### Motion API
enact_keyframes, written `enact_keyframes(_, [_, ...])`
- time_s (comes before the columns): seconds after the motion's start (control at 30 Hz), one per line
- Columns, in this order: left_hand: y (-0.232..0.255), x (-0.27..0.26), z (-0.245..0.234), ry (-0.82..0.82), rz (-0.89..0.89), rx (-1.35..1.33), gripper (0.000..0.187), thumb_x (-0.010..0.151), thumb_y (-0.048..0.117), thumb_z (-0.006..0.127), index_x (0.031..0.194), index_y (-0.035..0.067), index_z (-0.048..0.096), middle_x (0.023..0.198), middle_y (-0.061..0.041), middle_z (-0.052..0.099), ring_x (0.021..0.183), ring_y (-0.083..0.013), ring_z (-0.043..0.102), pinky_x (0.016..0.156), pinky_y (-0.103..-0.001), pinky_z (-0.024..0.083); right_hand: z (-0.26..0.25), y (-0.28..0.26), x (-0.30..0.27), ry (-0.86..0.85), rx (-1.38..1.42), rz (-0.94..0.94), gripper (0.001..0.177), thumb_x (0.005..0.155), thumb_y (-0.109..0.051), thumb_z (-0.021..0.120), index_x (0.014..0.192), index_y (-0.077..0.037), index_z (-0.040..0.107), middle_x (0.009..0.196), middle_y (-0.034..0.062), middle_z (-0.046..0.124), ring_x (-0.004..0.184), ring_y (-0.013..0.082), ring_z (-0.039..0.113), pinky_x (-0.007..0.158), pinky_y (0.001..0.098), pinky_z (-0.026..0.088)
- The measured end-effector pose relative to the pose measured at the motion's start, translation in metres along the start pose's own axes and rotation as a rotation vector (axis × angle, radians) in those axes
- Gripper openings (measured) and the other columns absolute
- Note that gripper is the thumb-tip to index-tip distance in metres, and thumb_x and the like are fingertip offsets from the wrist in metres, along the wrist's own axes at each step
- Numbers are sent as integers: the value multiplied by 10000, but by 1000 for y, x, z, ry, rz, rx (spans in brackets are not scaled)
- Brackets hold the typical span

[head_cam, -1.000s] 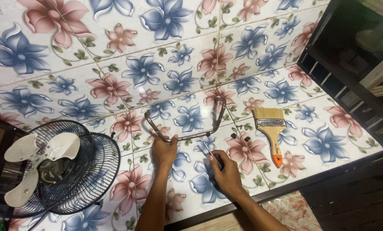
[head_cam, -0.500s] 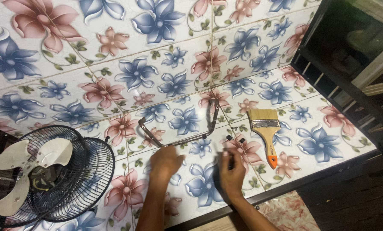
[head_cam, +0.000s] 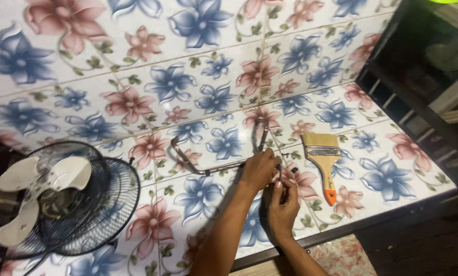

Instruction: The person assembles a metal fan stand on a tiled countertop. They use a screwdriver to tighten screws at the joints and a pair of pliers to bend and secure the metal frame. The fan body is visible nearby but not handled.

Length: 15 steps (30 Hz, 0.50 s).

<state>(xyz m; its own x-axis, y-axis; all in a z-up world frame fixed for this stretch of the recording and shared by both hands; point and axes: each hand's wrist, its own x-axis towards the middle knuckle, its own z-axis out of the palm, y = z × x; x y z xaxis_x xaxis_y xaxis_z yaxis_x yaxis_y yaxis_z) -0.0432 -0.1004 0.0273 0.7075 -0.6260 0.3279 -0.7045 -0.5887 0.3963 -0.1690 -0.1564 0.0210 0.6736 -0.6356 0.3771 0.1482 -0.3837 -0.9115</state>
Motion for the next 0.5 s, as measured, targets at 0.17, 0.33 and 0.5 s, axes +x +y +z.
enact_keyframes(0.17, [2,-24,-14,10,-199,-186,154,795,143,792,940,126,743,908,-83,745,874,-320,719,749,-460,564,2,0,0,-35,36,122,246,1038,-208,593,1123,18,641,983,103,692,871,159,640,789,302,519])
enact_keyframes(0.33, [-8,-64,-62,150,-382,-455,165,814,191,809,966,134,777,858,-68,780,761,-241,755,667,-389,581,3,1,-1,-80,-11,119,248,1044,-214,600,1119,20,639,888,90,654,802,151,608,747,304,498])
enact_keyframes(0.5, [-41,-94,-125,419,-592,-447,214,875,233,784,1071,150,798,813,-73,768,618,-188,677,593,-343,530,1,0,-3,-120,-84,90,241,1044,-202,608,1123,23,642,879,84,636,769,143,567,706,303,476])
